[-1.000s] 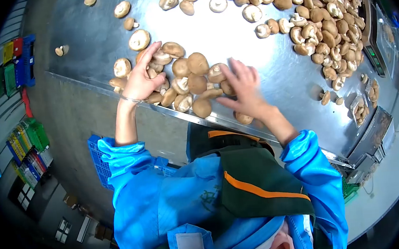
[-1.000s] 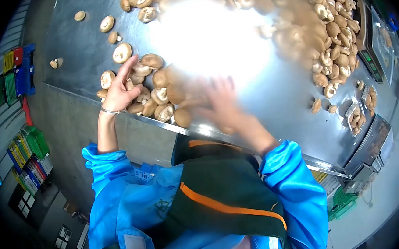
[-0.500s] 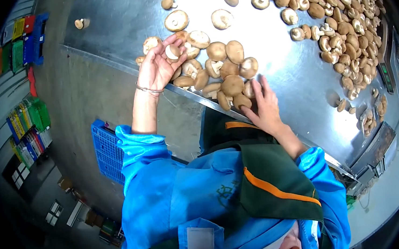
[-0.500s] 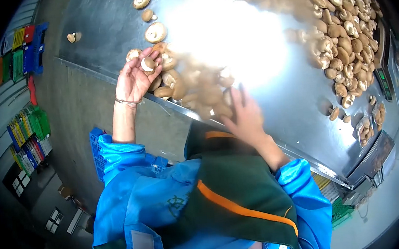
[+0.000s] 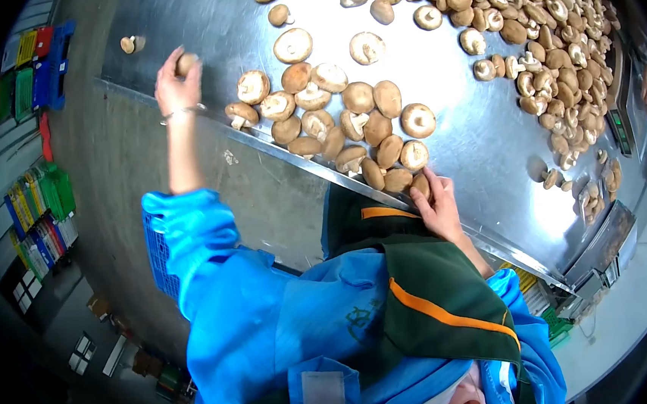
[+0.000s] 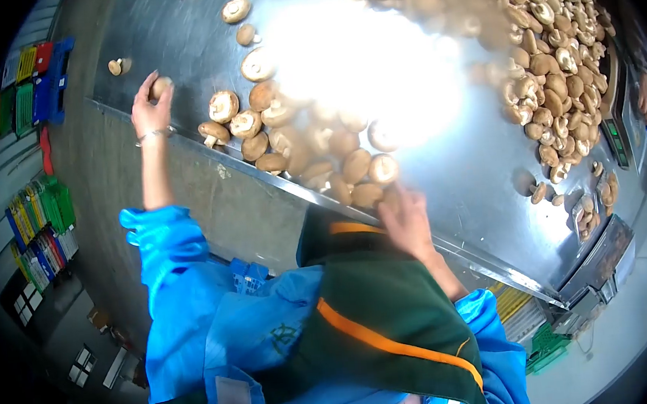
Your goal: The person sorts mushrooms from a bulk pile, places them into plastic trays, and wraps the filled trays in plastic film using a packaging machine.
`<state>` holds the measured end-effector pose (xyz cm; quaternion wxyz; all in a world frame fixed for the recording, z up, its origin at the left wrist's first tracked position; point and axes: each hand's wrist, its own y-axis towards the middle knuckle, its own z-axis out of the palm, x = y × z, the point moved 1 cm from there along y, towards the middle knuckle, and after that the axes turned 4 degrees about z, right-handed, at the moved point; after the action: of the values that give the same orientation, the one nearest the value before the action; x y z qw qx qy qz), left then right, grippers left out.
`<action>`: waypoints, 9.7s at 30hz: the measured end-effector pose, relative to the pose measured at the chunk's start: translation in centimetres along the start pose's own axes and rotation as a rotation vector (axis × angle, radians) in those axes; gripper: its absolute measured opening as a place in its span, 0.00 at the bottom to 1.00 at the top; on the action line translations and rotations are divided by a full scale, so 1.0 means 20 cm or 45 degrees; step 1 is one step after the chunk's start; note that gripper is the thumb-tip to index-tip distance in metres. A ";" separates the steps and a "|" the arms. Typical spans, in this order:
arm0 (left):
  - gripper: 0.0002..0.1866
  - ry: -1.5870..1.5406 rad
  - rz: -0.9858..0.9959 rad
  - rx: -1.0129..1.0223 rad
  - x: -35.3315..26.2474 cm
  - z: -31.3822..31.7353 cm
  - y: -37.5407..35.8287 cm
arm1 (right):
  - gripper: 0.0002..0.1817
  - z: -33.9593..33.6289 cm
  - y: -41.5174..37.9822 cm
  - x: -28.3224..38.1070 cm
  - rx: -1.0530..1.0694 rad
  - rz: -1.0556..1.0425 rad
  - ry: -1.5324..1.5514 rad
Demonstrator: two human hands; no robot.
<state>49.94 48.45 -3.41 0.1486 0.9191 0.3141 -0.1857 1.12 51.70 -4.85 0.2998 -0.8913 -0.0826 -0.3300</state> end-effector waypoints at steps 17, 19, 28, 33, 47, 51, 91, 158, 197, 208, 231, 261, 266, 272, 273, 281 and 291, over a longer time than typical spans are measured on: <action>0.20 -0.032 1.249 1.084 -0.91 0.62 -0.14 | 0.37 -0.12 0.42 0.32 0.084 -0.441 -0.241; 0.22 -0.326 1.274 1.283 -0.86 0.50 -0.14 | 0.36 -0.27 0.48 0.33 -0.030 -0.476 -0.208; 0.30 0.212 1.364 1.491 -1.07 0.27 -0.21 | 0.29 -1.12 1.71 0.63 -0.969 -0.745 -0.763; 0.20 -0.339 1.324 0.938 -1.28 0.42 -0.02 | 0.20 -1.24 1.57 0.33 -1.282 -0.749 -0.605; 0.16 -0.584 1.292 0.249 -1.87 0.77 0.36 | 0.17 -1.66 1.49 0.03 -0.522 0.142 1.059; 0.16 -1.198 0.494 0.414 -1.96 0.56 0.70 | 0.37 -1.52 1.65 0.38 -0.276 -0.240 -0.526; 0.18 -0.149 1.416 0.715 -1.32 0.65 -0.26 | 0.28 -1.02 1.23 0.20 -1.039 -0.220 -0.075; 0.10 -0.477 0.942 1.635 -1.15 0.67 -0.19 | 0.13 -0.43 0.51 0.16 -0.216 -0.046 0.168; 0.57 -0.103 0.715 0.607 -2.03 1.15 -0.34 | 0.34 -1.46 1.19 -0.40 -0.782 -0.619 -0.894; 0.42 -0.564 1.119 0.345 -2.94 1.62 -0.46 | 0.26 -2.21 1.62 -0.73 -1.352 -0.047 -0.319; 0.31 -0.021 1.103 1.336 -1.88 0.53 -0.52 | 0.18 -2.05 1.72 -0.64 -1.235 -0.155 -0.280; 0.60 0.653 1.072 0.742 -1.97 0.94 -0.36 | 0.30 -1.23 0.01 -1.17 -1.339 0.363 -0.602; 0.60 0.099 1.136 1.034 -2.17 1.11 -0.71 | 0.36 -0.88 0.24 -0.98 -0.782 0.668 1.327; 0.53 -0.551 0.814 1.007 -2.51 1.40 -0.71 | 0.37 -1.10 0.87 -0.70 -0.890 0.253 1.483; 0.50 -0.617 0.839 0.887 -2.60 1.37 -0.61 | 0.39 -1.22 0.93 -0.62 -0.882 0.245 1.441; 0.39 -0.847 0.733 0.954 -3.00 1.23 0.16 | 0.27 -1.94 1.21 -0.63 -1.055 -0.191 0.021; 0.55 0.475 0.880 1.100 -1.66 0.77 -0.44 | 0.22 -1.73 -0.35 0.44 0.594 -0.850 -0.174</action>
<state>16.24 31.77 -4.09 -0.2456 0.9627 -0.0872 -0.0725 -13.24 36.49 24.93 0.3642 -0.7436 -0.4594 -0.3214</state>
